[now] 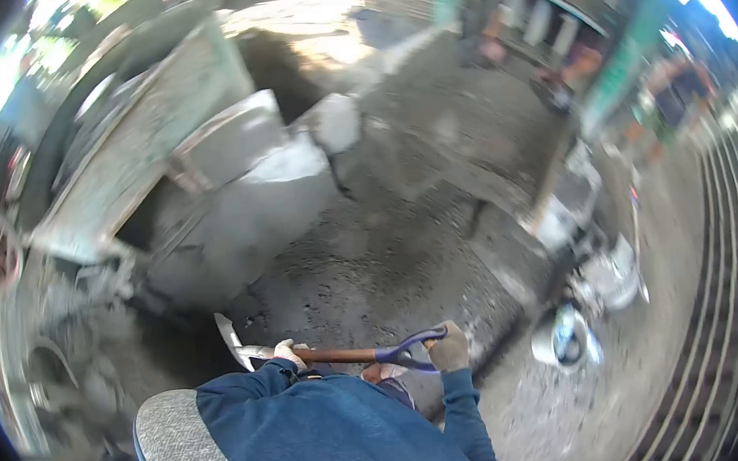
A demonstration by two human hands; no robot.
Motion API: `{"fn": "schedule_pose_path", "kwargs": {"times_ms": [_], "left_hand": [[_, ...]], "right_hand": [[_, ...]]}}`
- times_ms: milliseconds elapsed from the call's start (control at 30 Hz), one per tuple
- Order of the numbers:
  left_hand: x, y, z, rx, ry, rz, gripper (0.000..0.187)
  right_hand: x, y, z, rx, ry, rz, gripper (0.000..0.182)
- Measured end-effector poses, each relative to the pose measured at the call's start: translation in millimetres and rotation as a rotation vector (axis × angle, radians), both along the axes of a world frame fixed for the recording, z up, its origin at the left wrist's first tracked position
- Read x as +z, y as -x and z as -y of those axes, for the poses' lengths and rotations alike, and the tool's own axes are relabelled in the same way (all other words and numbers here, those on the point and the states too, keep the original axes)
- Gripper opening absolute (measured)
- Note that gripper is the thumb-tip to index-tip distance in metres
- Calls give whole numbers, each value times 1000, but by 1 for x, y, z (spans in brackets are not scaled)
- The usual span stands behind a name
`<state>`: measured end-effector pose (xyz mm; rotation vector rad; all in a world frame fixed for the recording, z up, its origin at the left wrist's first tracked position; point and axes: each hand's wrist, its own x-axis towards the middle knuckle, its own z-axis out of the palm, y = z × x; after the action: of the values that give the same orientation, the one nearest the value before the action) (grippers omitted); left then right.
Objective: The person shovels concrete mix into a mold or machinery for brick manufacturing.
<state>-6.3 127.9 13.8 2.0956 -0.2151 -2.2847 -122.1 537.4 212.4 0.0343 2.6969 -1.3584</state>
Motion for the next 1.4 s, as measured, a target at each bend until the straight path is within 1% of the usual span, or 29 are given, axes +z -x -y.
{"fn": "schedule_pose_path", "kwargs": {"times_ms": [33,67,133,167,233,267,300,367,400,467,500,600,633,667,700,733,767,800,867,933,1000,1067,1133,1167,1200,1300,1367,1400], "left_hand": [[-3,-15,4,-25,54,-18,34],[-23,-28,14,44,24,-29,32],[-17,-49,30,107,-102,-84,31],[-11,-59,36,110,-107,-97,31],[-6,-79,48,116,-119,-123,31],[-4,-89,56,156,-153,-139,30],[-2,-99,65,196,-188,-154,30],[23,-119,77,259,-240,-148,29],[35,-129,87,172,-228,-176,29],[57,-150,108,-3,-194,-230,29],[67,-165,123,-214,-87,-244,29],[59,-209,186,-334,312,-262,27],[91,-220,212,-211,358,-277,25],[131,-230,233,-165,616,-238,26],[137,-247,263,-114,702,-213,25],[164,-265,288,-124,791,-132,25],[186,-280,308,-26,937,-77,21],[202,-290,325,174,1054,-17,17],[227,-323,359,236,1313,103,16],[240,-364,388,204,1427,207,18],[271,-387,396,107,1799,534,17],[322,-396,389,26,1798,779,22],[359,-404,390,-135,1886,1186,24],[375,-405,394,-148,1900,1295,24],[388,-406,398,-175,1915,1394,24],[425,-410,424,-268,1814,1575,24],[439,-421,454,-321,1816,1719,24],[448,-423,467,-362,1738,1774,24]], "right_hand": [[22,3,20,56,19,10,24],[45,2,41,100,36,22,25],[68,2,83,241,65,-12,26],[79,-4,104,304,81,-26,26],[111,-20,156,427,36,-56,28],[126,-30,183,483,12,-70,29],[136,-43,209,526,-34,-107,30],[142,-68,259,539,-81,-204,31],[145,-81,280,545,-106,-253,31],[143,-97,318,567,-164,-272,32],[147,-104,338,579,-200,-281,31],[158,-125,389,669,-237,-350,31],[156,-131,403,705,-230,-388,32],[155,-135,414,738,-226,-425,33],[157,-138,426,774,-208,-475,29],[153,-137,436,828,-231,-510,29],[144,-132,446,882,-253,-544,28],[136,-128,455,938,-275,-578,27],[126,-124,470,1060,-292,-604,25],[116,-122,483,1194,-278,-630,20],[103,-121,493,1236,-356,-565,21],[92,-116,500,1316,-380,-557,24],[84,-102,500,1382,-360,-587,27],[76,-96,504,1411,-431,-563,28],[77,-92,506,1412,-436,-565,26],[84,-77,520,1356,-453,-585,18],[91,-66,530,1304,-498,-562,17],[94,-61,533,1270,-524,-549,16]]}}
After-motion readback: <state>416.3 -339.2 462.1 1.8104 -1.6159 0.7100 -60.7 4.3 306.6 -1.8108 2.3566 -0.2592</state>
